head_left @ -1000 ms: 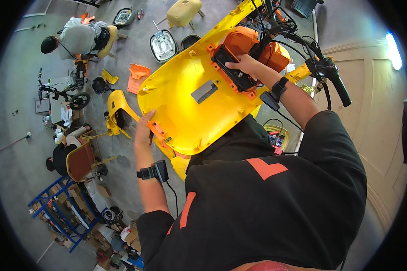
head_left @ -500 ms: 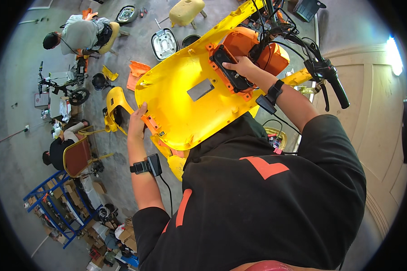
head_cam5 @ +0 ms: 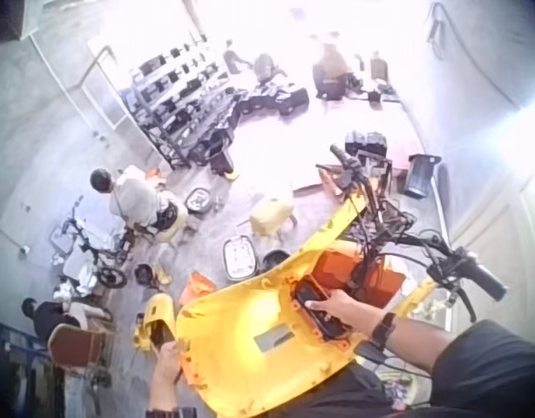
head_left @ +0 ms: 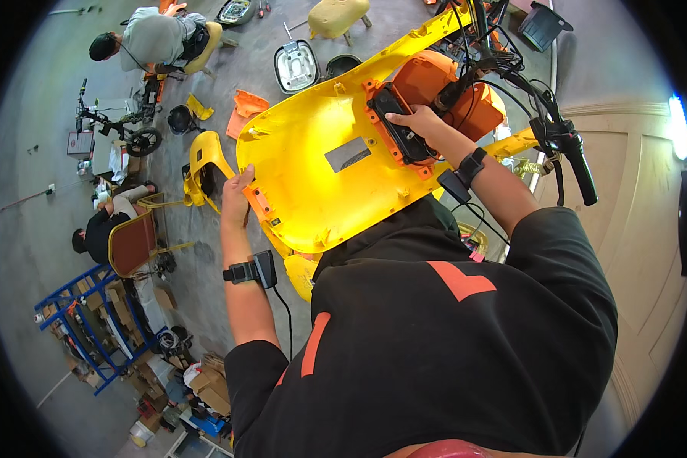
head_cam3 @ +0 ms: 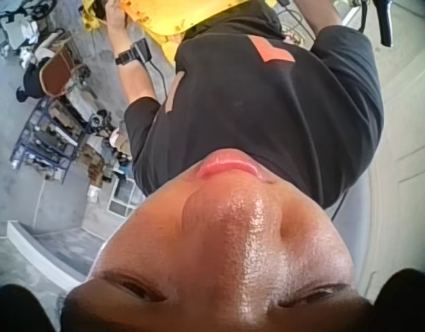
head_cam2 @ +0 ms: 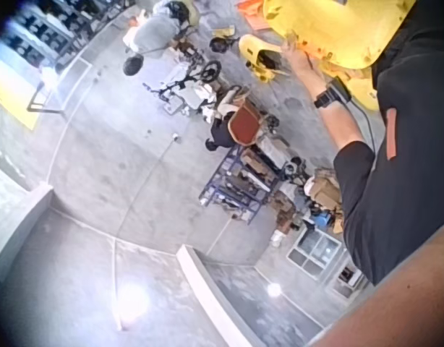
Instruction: Installing yellow plastic fairing components onto a motorcycle frame using a power drill.
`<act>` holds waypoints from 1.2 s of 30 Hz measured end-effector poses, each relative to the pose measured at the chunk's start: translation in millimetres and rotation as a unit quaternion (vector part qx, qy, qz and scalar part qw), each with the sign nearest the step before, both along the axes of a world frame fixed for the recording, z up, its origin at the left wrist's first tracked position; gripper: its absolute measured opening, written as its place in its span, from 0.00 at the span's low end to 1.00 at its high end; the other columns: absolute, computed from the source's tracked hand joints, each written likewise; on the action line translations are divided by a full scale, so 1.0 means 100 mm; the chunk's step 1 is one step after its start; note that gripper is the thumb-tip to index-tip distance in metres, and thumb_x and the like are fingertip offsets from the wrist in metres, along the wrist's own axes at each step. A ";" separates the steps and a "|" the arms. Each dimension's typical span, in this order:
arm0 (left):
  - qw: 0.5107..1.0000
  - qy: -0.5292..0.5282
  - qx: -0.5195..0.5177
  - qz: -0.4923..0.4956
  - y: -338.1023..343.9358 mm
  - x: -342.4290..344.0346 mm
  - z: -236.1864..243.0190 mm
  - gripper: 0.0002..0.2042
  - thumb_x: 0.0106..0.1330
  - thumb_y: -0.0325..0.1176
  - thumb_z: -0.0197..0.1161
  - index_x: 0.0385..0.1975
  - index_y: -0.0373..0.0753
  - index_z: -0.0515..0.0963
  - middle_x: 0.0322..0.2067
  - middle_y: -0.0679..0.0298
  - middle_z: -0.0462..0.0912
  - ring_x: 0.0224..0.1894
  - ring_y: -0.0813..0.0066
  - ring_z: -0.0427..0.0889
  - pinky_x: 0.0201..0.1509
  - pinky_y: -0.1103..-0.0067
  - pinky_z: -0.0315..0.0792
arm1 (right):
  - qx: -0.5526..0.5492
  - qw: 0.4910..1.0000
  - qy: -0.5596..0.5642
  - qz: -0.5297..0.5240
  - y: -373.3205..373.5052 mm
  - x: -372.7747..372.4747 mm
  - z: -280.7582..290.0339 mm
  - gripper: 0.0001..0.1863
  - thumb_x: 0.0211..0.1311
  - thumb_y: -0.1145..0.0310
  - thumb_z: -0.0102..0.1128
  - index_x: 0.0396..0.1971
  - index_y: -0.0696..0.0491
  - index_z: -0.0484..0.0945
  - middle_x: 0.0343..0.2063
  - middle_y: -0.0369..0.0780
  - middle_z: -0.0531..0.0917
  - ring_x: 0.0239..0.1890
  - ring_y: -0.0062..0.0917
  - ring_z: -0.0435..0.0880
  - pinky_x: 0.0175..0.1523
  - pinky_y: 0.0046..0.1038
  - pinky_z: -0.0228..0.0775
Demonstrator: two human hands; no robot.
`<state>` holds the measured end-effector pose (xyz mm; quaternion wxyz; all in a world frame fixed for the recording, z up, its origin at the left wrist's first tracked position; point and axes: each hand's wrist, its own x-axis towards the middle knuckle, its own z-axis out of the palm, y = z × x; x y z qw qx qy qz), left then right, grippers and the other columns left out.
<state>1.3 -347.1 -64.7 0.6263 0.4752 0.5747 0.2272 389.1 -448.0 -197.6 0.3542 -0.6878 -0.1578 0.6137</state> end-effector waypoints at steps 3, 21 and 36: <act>1.000 -0.003 0.008 -0.011 -0.01 -0.02 0.02 0.18 0.66 0.42 0.61 0.39 0.28 0.80 0.36 0.62 0.84 0.34 0.76 0.83 0.39 0.83 0.74 | -0.033 0.993 0.110 0.030 0.07 0.12 -0.06 0.26 0.56 0.62 0.70 0.49 0.61 0.75 0.39 0.43 0.83 0.37 0.29 0.84 0.43 0.31 0.78; 0.998 0.052 0.028 -0.019 -0.01 0.01 0.08 0.20 0.67 0.46 0.60 0.39 0.29 0.80 0.35 0.63 0.84 0.33 0.79 0.82 0.40 0.84 0.72 | 0.050 0.992 -0.051 0.108 0.00 0.06 -0.13 0.31 0.58 0.50 0.66 0.54 0.58 0.72 0.41 0.41 0.82 0.40 0.25 0.82 0.46 0.27 0.75; 0.995 -0.096 0.026 -0.007 0.23 0.89 0.12 0.11 0.69 0.33 0.53 0.45 0.33 0.72 0.22 0.70 0.70 0.23 0.79 0.69 0.30 0.80 0.67 | 0.055 0.998 -0.001 0.029 -0.04 -0.08 -0.12 0.26 0.60 0.54 0.65 0.50 0.57 0.76 0.37 0.39 0.82 0.34 0.23 0.82 0.40 0.26 0.74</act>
